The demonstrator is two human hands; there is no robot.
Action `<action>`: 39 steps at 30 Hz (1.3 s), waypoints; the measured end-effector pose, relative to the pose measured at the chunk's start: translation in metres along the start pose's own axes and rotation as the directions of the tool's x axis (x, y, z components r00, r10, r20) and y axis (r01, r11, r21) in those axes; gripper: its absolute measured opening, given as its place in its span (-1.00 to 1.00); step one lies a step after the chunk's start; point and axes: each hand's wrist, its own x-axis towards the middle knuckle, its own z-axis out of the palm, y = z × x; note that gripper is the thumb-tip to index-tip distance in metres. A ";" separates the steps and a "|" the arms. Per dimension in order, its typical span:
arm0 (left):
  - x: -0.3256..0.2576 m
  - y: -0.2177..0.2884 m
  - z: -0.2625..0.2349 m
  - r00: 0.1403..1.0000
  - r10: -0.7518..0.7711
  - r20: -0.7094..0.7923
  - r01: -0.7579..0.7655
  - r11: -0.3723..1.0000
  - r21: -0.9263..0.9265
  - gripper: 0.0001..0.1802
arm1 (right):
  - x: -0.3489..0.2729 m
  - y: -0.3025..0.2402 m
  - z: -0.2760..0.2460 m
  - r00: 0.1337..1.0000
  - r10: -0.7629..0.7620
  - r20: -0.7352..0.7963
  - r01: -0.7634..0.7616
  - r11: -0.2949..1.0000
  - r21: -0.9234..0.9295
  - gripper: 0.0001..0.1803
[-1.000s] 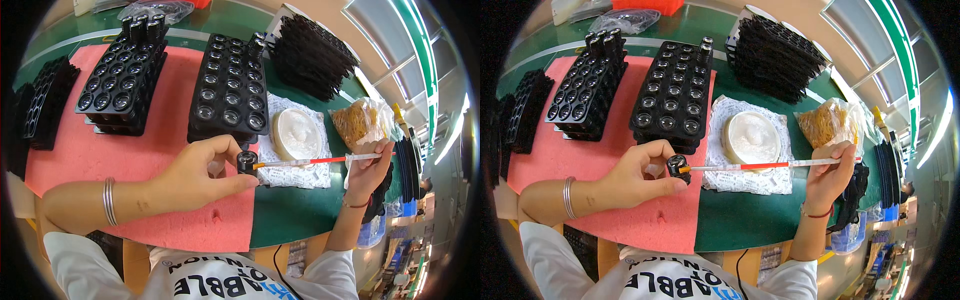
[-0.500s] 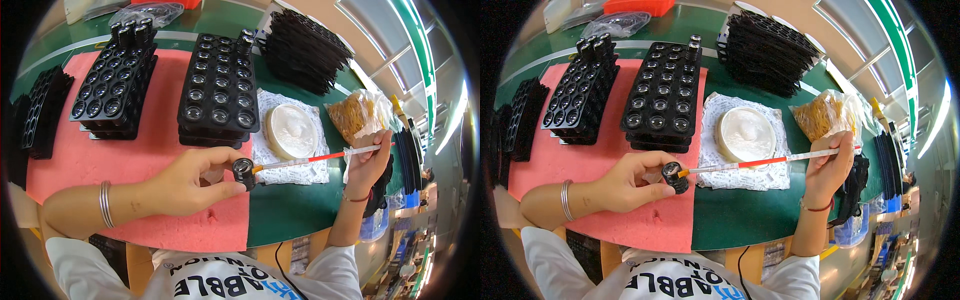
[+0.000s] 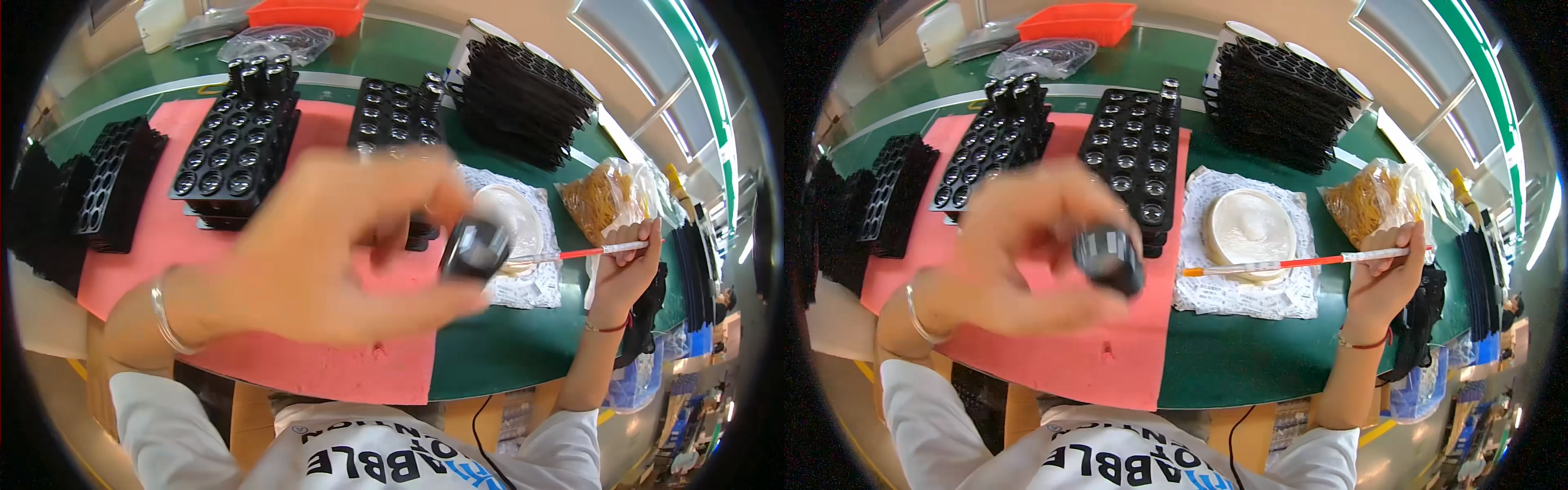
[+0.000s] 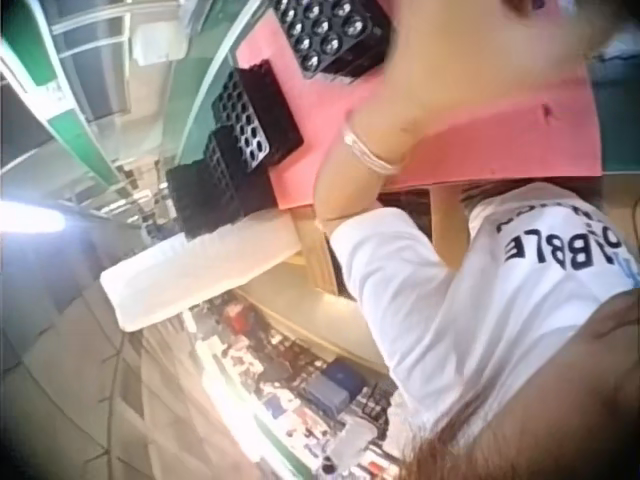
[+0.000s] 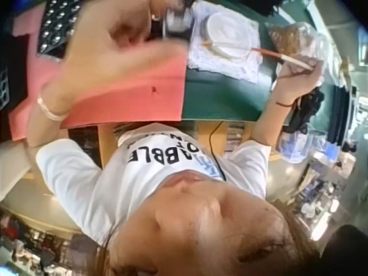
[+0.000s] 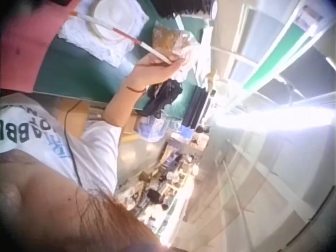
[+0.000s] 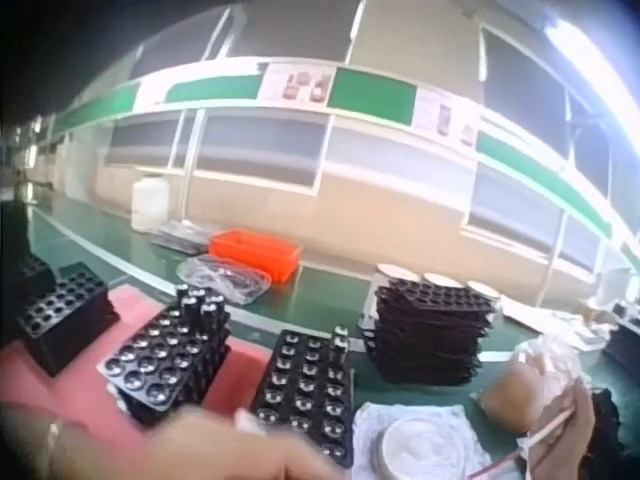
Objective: Using a brush to apply a yellow adhesive or sealant to the rims of black cylindrical lighting components.
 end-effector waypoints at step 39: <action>0.010 -0.097 -0.197 0.805 -0.481 -0.347 0.518 0.284 0.807 -0.66 | -0.002 -0.002 -0.001 0.999 -0.043 -0.034 0.043 0.999 -0.002 -0.70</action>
